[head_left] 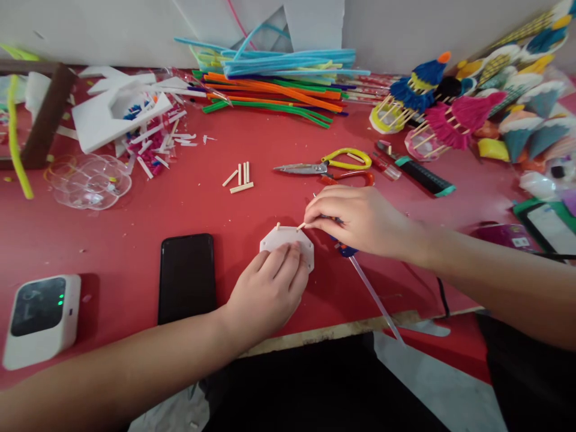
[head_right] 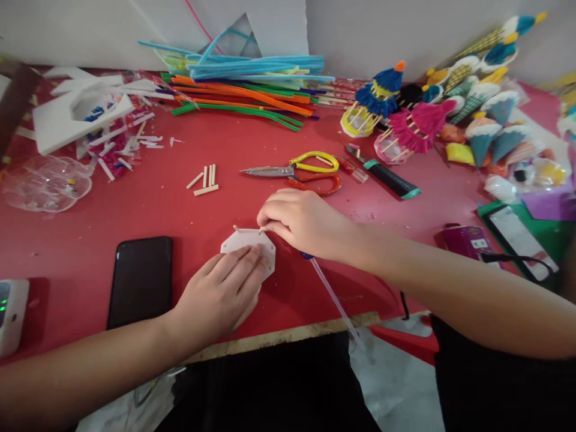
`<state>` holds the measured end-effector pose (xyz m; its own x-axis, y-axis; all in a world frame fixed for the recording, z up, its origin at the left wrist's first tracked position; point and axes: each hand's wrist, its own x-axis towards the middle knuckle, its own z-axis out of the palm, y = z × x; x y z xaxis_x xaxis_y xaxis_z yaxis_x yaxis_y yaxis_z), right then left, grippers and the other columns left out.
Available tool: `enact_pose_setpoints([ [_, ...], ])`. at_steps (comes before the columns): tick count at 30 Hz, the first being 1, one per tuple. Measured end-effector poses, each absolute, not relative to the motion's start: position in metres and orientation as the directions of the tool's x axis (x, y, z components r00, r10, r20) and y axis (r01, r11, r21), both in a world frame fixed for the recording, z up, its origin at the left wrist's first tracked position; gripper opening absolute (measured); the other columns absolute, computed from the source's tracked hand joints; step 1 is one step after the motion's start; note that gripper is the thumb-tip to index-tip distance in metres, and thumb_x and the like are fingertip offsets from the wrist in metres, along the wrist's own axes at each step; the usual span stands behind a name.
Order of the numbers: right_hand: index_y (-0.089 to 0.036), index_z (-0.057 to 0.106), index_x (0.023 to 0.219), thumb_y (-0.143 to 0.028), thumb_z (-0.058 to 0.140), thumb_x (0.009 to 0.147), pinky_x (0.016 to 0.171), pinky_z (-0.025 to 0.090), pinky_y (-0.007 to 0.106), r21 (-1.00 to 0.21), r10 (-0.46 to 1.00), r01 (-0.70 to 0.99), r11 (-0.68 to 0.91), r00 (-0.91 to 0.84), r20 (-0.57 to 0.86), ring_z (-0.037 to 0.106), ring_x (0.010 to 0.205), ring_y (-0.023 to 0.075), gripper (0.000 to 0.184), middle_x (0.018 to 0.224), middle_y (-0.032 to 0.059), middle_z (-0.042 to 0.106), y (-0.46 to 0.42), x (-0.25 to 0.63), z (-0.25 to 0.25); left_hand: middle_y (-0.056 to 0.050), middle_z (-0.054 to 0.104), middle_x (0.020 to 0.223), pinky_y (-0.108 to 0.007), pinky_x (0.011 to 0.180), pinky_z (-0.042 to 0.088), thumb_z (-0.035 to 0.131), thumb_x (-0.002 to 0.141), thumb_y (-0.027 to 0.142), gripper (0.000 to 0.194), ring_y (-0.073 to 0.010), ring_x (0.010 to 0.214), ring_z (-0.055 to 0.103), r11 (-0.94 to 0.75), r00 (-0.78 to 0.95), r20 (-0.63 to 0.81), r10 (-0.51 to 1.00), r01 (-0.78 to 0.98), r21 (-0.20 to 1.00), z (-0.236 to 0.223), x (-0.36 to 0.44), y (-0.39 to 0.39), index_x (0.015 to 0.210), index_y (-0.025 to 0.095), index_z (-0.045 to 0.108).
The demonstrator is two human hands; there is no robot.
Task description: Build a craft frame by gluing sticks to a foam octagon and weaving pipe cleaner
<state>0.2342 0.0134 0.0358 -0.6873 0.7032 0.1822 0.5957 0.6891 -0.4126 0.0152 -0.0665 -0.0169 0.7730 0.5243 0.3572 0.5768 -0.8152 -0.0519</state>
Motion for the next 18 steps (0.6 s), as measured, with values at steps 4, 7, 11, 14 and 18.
enact_pose_setpoints([
  [4, -0.020, 0.072, 0.088, -0.021, 0.055, 0.099, 0.082, 0.053, 0.030, -0.420, 0.699, 0.592, 0.688, -0.696, 0.165, 0.070, 0.088, 0.0166, 0.020, 0.090, 0.0035, 0.077, 0.0138, 0.2338, 0.0365, -0.015, 0.073, 0.124, -0.039, 0.082, 0.059, 0.058, 0.092, 0.021, 0.034, -0.0280, 0.104, 0.069, -0.820, 0.782, 0.345, 0.520, 0.570, -0.056, -0.0165, 0.0149, -0.0660, 0.121, 0.007, 0.070],
  [7, -0.020, 0.072, 0.089, -0.020, 0.055, 0.099, 0.083, 0.053, 0.030, -0.423, 0.693, 0.583, 0.693, -0.701, 0.169, 0.070, 0.088, 0.0167, 0.020, 0.090, 0.0036, 0.077, 0.0131, 0.2340, 0.0362, -0.016, 0.073, 0.124, -0.040, 0.082, 0.059, 0.058, 0.092, 0.021, 0.034, -0.0283, 0.104, 0.069, -0.819, 0.781, 0.347, 0.520, 0.571, -0.055, -0.0173, 0.0149, -0.0663, 0.121, 0.006, 0.070],
  [11, -0.019, 0.073, 0.089, -0.019, 0.054, 0.099, 0.083, 0.053, 0.030, -0.427, 0.690, 0.578, 0.696, -0.702, 0.175, 0.070, 0.088, 0.0168, 0.021, 0.091, 0.0042, 0.077, 0.0117, 0.2343, 0.0363, -0.016, 0.073, 0.123, -0.039, 0.081, 0.059, 0.058, 0.092, 0.020, 0.033, -0.0285, 0.104, 0.069, -0.819, 0.778, 0.357, 0.516, 0.571, -0.060, -0.0173, 0.0146, -0.0671, 0.120, 0.006, 0.070],
  [14, -0.019, 0.073, 0.089, -0.019, 0.054, 0.099, 0.083, 0.053, 0.030, -0.433, 0.693, 0.577, 0.693, -0.698, 0.179, 0.070, 0.089, 0.0169, 0.021, 0.091, 0.0046, 0.077, 0.0112, 0.2341, 0.0366, -0.015, 0.074, 0.123, -0.039, 0.081, 0.059, 0.058, 0.092, 0.019, 0.033, -0.0285, 0.104, 0.069, -0.818, 0.777, 0.363, 0.514, 0.571, -0.064, -0.0169, 0.0141, -0.0675, 0.120, 0.007, 0.071],
  [18, -0.020, 0.073, 0.089, -0.020, 0.053, 0.099, 0.083, 0.053, 0.031, -0.436, 0.698, 0.584, 0.685, -0.697, 0.165, 0.070, 0.088, 0.0173, 0.022, 0.090, 0.0040, 0.077, 0.0114, 0.2339, 0.0364, -0.015, 0.074, 0.123, -0.039, 0.081, 0.059, 0.058, 0.093, 0.019, 0.032, -0.0279, 0.103, 0.070, -0.818, 0.775, 0.368, 0.513, 0.572, -0.065, -0.0167, 0.0143, -0.0669, 0.119, 0.007, 0.071],
])
